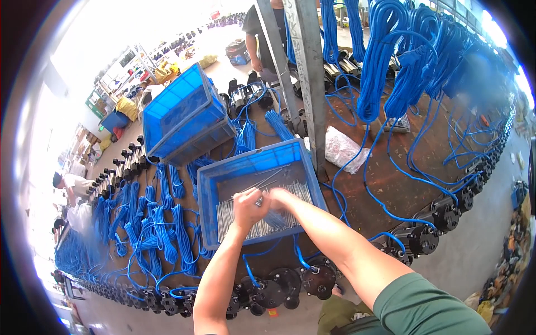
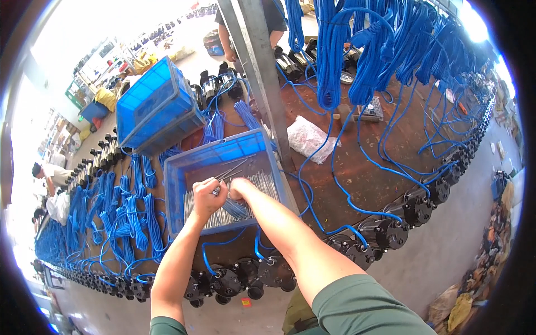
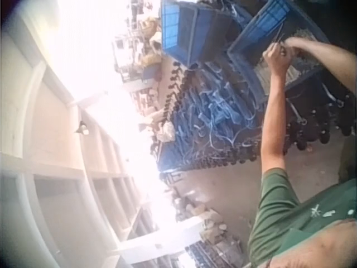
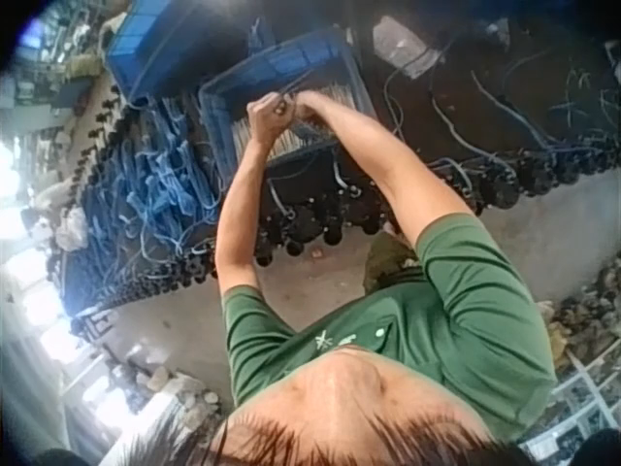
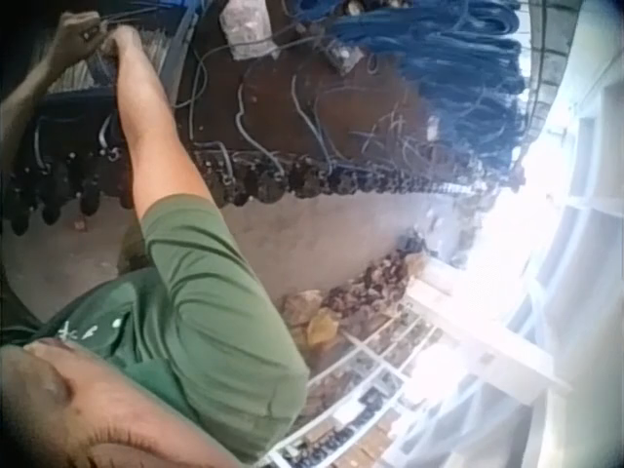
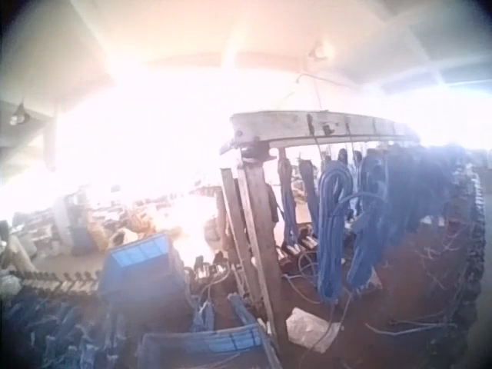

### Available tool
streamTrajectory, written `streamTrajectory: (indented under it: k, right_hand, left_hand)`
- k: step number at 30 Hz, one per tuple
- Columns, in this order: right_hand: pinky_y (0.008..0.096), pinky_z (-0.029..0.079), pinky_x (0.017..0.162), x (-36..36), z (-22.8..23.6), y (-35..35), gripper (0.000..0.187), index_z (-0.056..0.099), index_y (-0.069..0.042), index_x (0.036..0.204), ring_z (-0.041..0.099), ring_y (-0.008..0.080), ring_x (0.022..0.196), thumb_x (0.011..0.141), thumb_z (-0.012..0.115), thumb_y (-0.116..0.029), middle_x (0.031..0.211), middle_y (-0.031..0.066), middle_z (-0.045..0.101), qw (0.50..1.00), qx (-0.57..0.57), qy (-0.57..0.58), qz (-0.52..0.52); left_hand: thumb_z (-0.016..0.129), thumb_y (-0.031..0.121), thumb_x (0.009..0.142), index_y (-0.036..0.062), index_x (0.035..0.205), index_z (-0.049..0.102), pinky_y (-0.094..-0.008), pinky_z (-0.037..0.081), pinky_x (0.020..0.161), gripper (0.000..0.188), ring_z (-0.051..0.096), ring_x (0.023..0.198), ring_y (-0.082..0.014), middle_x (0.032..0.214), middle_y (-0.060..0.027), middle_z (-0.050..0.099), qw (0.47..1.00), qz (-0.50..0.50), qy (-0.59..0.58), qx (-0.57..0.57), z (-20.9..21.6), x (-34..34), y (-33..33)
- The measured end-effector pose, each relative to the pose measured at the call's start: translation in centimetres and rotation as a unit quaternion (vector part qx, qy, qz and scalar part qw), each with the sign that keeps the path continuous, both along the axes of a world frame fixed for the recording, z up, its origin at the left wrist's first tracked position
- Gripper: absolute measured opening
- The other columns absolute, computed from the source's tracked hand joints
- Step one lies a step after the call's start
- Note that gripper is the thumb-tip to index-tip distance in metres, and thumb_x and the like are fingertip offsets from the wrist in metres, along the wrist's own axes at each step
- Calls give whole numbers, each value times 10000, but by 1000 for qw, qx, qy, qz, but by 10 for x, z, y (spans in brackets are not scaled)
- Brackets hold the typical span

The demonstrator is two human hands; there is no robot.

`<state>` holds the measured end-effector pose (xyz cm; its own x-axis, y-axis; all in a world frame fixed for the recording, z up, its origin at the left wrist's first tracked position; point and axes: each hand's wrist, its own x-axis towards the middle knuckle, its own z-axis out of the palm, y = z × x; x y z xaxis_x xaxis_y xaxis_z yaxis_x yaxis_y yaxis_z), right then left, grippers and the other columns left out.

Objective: The person assembles electrical pumps by retrieving metal pins from a bin, inserting them into the pump housings, and then securing them using a pneumatic driver.

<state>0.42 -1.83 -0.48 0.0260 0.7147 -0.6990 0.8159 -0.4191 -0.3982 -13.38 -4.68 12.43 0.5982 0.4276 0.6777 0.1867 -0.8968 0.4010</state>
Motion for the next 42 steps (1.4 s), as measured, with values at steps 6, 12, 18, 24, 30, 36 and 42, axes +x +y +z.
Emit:
streamTrajectory:
  k: [6,12,18,24,30,36,42]
  right_hand:
    - [417,569,820,-36,8,-15,261,781,-37,916,728,335,919,804,669,-244,956,199,746,990,136,-15,24]
    - [415,585,821,-17,47,-21,362,761,6,912,729,337,958,753,725,-317,987,270,722,983,160,38,-78]
    - [431,585,895,-35,50,-31,458,756,-27,1033,712,344,1032,661,880,-264,1097,221,723,975,213,-31,-48]
    - [423,578,908,-38,36,-24,348,752,11,997,704,358,1045,705,781,-175,1064,245,720,978,188,-90,8]
    - [458,555,861,-21,143,-68,329,664,30,982,685,412,932,975,501,-255,928,267,695,884,461,10,81]
    - [342,542,769,-8,317,-241,479,620,4,1090,638,169,896,1107,356,-396,1004,97,675,769,397,500,29]
    - [311,421,965,81,320,-420,531,506,-17,1336,521,137,1019,1110,294,-449,1082,29,572,737,424,513,-120]
  left_hand:
    - [682,18,753,47,575,494,-362,414,461,260,539,469,-293,560,-117,506,998,12,35,48,21,-34,-5]
    - [677,-36,733,49,571,443,-337,366,427,297,486,437,-237,537,-91,469,990,95,15,102,79,-76,-18]
    - [626,-43,821,5,624,494,-273,313,467,242,414,501,-70,549,-31,466,963,243,-64,98,177,-143,-53]
    - [607,-43,838,-4,626,457,-277,277,488,263,374,528,-56,545,-16,409,950,306,-32,51,210,-173,-109]
    - [671,-10,763,9,575,480,-316,344,452,269,428,422,-217,527,-98,459,962,269,-20,36,228,-161,-148]
    - [679,67,801,-8,569,502,-321,325,451,301,383,419,-183,502,-123,398,993,111,-6,-49,253,-83,-191]
    - [700,110,833,-17,611,579,-287,321,452,283,391,481,-53,485,-58,416,988,-76,-39,-130,293,100,-296]
